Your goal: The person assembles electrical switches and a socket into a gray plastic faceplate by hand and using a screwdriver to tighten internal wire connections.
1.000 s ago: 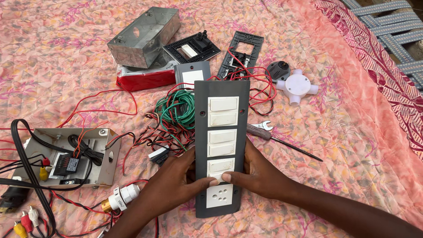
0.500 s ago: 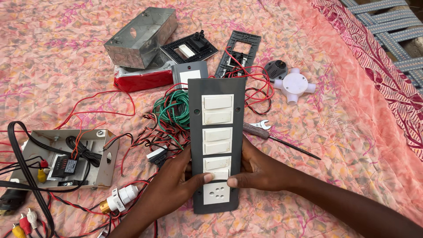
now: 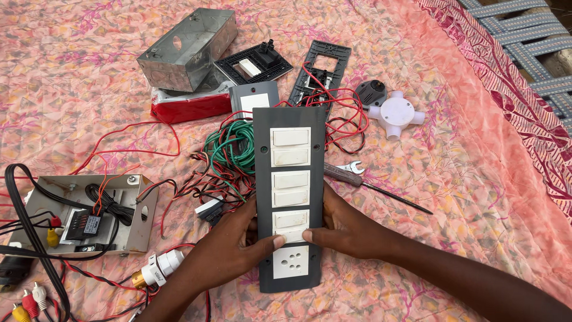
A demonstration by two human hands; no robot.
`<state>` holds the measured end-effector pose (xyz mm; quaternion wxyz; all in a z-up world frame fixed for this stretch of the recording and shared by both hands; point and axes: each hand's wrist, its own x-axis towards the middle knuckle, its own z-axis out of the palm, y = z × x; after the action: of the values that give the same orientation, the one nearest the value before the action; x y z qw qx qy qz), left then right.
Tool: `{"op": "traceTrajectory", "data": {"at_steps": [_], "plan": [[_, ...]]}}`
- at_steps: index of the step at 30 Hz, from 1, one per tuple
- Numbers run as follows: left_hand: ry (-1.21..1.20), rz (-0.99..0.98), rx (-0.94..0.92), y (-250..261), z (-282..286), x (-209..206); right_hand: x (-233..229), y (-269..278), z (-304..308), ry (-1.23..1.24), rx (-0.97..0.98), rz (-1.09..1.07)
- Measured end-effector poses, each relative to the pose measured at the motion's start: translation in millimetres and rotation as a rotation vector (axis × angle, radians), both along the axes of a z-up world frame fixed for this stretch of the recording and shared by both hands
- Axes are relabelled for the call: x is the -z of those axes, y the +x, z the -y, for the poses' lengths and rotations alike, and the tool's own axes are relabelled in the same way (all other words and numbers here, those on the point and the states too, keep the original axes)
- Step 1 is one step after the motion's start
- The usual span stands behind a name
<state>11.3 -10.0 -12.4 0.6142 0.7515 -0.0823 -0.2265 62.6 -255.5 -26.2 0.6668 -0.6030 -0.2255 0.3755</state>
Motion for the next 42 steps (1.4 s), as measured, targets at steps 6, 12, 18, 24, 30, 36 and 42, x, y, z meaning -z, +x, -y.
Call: {"op": "traceTrajectory", "data": {"at_steps": [6,12,18,24,30,36,42], "plan": [[-0.261,-0.427,0.005,6,-12,16,-2,8,5,0.018,-0.137,-0.021],[-0.259,-0.4,0.116,10,-21,33,0,13,6,-0.118,-0.183,-0.114],[-0.24,-0.439,0.094,9,-19,33,3,17,6,-0.156,-0.153,-0.124],[-0.224,-0.431,0.108,7,-17,28,11,18,7,-0.118,-0.16,-0.102],[-0.236,-0.384,0.115,6,-16,24,20,16,10,-0.146,-0.132,-0.133],[0.149,-0.106,0.063,7,-12,34,23,18,6,-0.091,-0.095,-0.157],[-0.164,-0.314,-0.042,7,-10,37,20,17,4,0.0,-0.094,-0.065]]}}
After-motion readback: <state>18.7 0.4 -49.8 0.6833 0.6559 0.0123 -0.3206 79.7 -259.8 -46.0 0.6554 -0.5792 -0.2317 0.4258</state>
